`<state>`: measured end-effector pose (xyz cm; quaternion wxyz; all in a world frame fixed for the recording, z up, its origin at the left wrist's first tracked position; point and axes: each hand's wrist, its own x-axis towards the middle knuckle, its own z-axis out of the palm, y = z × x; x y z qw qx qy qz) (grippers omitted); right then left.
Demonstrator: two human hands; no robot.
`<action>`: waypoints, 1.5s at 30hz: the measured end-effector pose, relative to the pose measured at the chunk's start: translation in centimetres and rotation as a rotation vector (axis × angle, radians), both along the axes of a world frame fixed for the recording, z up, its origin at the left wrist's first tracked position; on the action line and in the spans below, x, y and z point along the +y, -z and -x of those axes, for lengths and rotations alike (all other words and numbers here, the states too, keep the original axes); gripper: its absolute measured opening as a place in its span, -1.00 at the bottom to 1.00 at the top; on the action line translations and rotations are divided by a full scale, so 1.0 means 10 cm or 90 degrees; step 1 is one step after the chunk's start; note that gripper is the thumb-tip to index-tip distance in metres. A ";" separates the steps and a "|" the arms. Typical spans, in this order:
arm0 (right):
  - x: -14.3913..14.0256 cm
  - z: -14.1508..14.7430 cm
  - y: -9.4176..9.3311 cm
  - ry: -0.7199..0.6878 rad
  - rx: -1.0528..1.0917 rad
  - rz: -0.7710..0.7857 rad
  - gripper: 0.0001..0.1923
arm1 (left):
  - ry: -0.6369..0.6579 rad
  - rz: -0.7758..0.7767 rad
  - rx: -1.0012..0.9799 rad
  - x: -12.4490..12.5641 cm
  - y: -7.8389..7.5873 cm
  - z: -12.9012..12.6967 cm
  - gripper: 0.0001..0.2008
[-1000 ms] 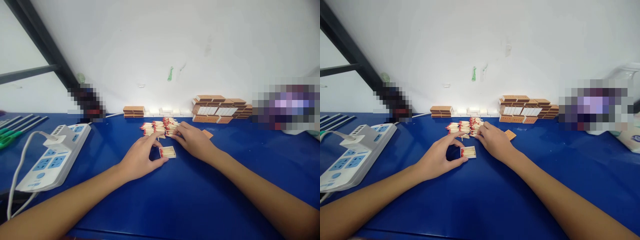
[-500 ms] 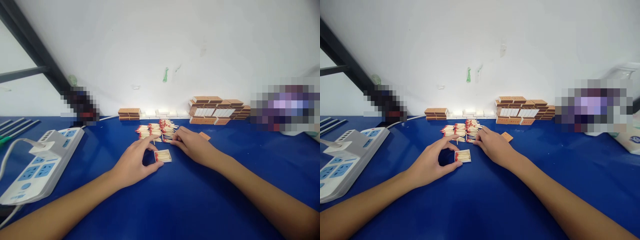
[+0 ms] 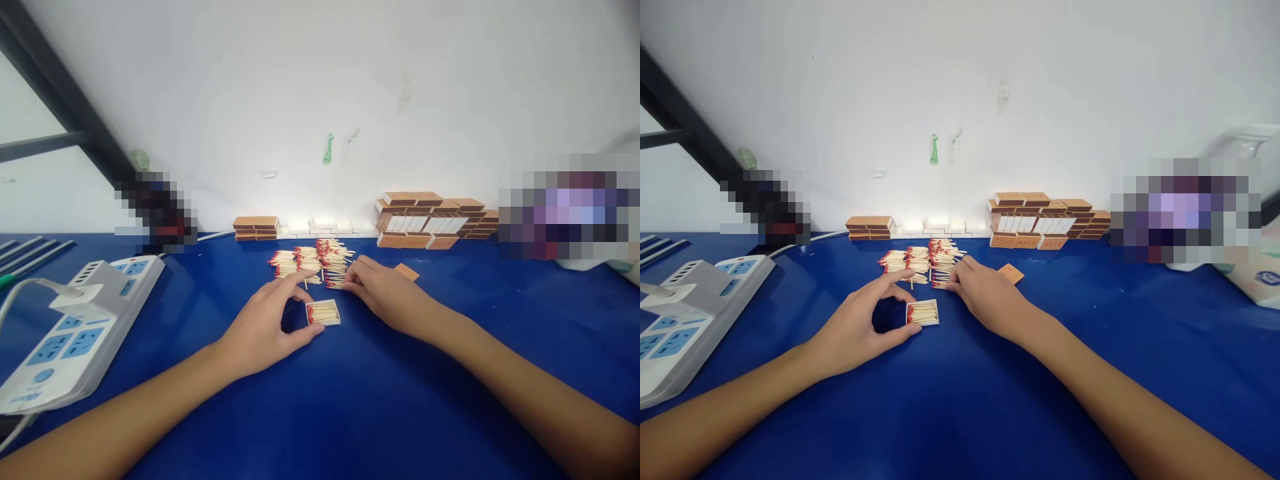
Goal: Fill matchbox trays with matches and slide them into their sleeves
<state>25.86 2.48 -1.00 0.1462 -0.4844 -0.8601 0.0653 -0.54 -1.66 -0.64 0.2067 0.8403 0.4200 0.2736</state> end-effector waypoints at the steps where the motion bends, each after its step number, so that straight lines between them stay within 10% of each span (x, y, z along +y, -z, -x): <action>1: 0.00 -0.01 0.00 -0.006 0.003 -0.006 -0.87 | 0.000 -0.004 0.000 0.00 0.00 0.00 -0.28; 45: -0.37 0.21 -0.20 -0.155 0.114 0.112 -0.84 | 0.020 -0.012 -0.004 0.00 0.00 0.01 -0.23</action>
